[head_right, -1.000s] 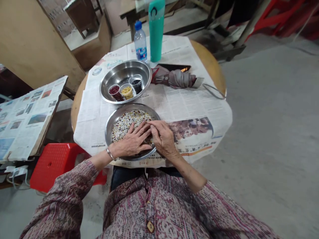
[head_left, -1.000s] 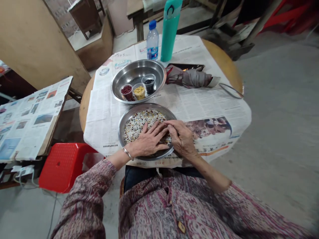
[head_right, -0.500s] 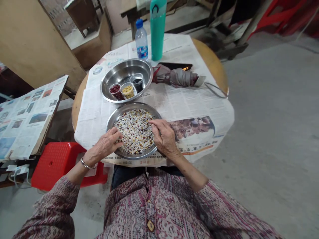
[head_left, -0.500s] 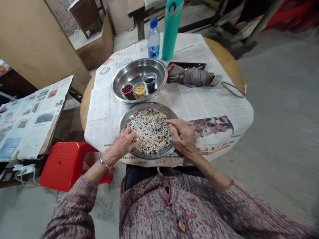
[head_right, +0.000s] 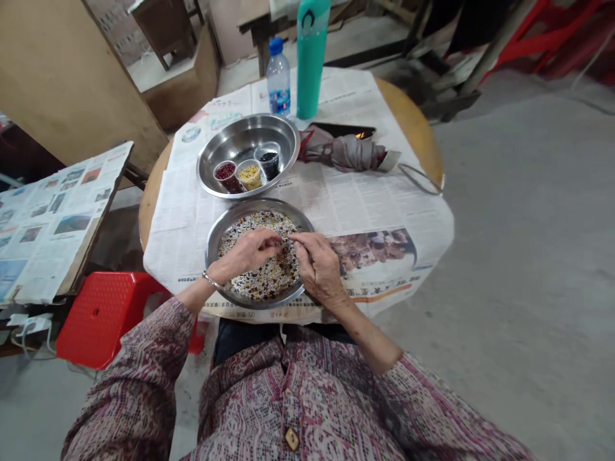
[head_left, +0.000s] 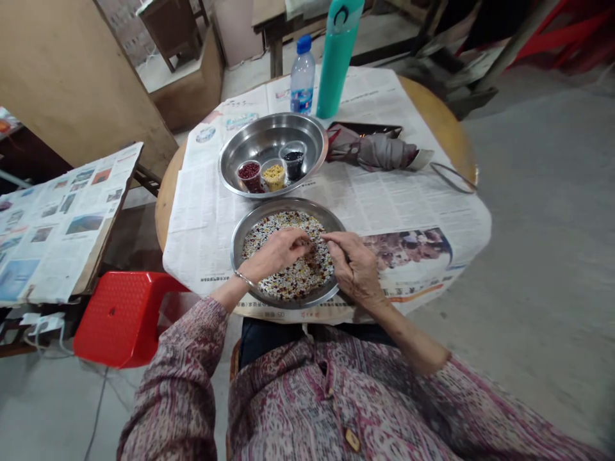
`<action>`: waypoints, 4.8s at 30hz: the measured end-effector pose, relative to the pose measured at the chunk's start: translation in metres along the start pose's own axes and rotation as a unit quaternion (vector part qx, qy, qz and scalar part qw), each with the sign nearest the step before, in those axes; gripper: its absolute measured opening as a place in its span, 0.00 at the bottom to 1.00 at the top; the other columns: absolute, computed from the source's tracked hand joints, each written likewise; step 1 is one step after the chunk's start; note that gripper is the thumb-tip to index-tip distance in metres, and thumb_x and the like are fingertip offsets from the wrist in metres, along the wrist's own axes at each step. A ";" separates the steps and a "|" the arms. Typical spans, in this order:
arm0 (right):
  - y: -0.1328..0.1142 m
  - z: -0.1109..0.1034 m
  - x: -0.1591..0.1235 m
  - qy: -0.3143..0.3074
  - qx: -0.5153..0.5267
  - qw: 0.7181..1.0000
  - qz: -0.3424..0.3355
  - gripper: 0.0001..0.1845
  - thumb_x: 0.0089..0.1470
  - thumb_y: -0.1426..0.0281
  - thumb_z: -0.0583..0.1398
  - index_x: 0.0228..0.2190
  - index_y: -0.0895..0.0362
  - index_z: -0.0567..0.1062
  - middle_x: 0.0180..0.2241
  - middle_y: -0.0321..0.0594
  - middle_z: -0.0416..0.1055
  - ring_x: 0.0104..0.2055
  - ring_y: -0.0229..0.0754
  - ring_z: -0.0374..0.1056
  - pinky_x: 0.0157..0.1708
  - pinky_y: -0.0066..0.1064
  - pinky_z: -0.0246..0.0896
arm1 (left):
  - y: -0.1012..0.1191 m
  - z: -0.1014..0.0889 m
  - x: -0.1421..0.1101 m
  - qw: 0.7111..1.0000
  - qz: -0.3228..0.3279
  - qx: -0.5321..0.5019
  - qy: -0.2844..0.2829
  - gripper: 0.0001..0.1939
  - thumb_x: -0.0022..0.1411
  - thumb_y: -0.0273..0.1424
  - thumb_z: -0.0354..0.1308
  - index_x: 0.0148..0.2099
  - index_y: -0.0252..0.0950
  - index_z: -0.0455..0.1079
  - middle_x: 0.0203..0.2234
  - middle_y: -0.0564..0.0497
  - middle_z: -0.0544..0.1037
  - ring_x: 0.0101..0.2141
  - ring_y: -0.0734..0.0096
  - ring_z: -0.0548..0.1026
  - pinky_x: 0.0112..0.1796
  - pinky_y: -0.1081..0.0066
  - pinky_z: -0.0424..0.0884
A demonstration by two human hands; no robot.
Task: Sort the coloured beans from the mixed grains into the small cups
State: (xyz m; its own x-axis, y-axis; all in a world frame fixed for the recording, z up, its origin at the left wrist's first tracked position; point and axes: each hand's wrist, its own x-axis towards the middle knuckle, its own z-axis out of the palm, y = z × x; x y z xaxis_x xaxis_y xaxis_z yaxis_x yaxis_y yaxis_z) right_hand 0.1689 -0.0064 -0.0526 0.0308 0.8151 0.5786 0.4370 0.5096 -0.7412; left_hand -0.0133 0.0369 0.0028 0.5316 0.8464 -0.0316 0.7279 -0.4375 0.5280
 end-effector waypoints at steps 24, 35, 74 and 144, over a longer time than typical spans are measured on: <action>-0.001 -0.001 0.000 0.009 0.008 1.000 0.024 0.16 0.67 0.65 0.51 0.44 0.53 0.79 0.42 0.45 0.79 0.45 0.47 0.74 0.50 0.43 0.70 | 0.023 0.019 0.017 0.983 0.040 0.175 0.046 0.14 0.70 0.31 0.55 0.55 0.33 0.69 0.52 0.43 0.72 0.53 0.57 0.69 0.55 0.59 0.69; -0.002 0.000 0.000 0.012 -0.010 1.000 0.011 0.15 0.66 0.66 0.52 0.42 0.53 0.78 0.40 0.43 0.79 0.44 0.47 0.74 0.47 0.42 0.70 | -0.006 -0.012 -0.077 0.982 0.088 0.153 0.063 0.06 0.71 0.28 0.55 0.44 0.38 0.73 0.43 0.48 0.75 0.45 0.64 0.72 0.49 0.61 0.73; -0.034 0.084 0.053 -0.296 -0.177 0.922 -0.176 0.12 0.63 0.67 0.56 0.45 0.55 0.76 0.45 0.49 0.74 0.50 0.54 0.65 0.47 0.45 0.62 | -0.036 0.025 -0.118 0.928 0.035 0.079 0.364 0.05 0.70 0.26 0.49 0.41 0.39 0.65 0.32 0.50 0.74 0.39 0.64 0.73 0.59 0.51 0.68; -0.002 0.020 0.054 -0.327 -0.272 0.885 -0.191 0.16 0.63 0.73 0.52 0.43 0.61 0.79 0.45 0.53 0.75 0.49 0.52 0.68 0.47 0.44 0.68 | -0.036 0.025 -0.115 0.918 0.032 0.120 0.378 0.09 0.73 0.28 0.47 0.40 0.38 0.67 0.31 0.50 0.76 0.37 0.66 0.74 0.55 0.57 0.69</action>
State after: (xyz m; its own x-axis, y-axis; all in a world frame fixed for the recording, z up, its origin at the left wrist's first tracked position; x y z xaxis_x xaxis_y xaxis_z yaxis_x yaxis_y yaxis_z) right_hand 0.1520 0.0419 -0.0270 -0.6618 0.6871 0.2999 0.6759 0.7199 -0.1578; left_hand -0.0904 -0.0523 -0.0335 0.1903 0.7464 0.6377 0.8283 -0.4707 0.3038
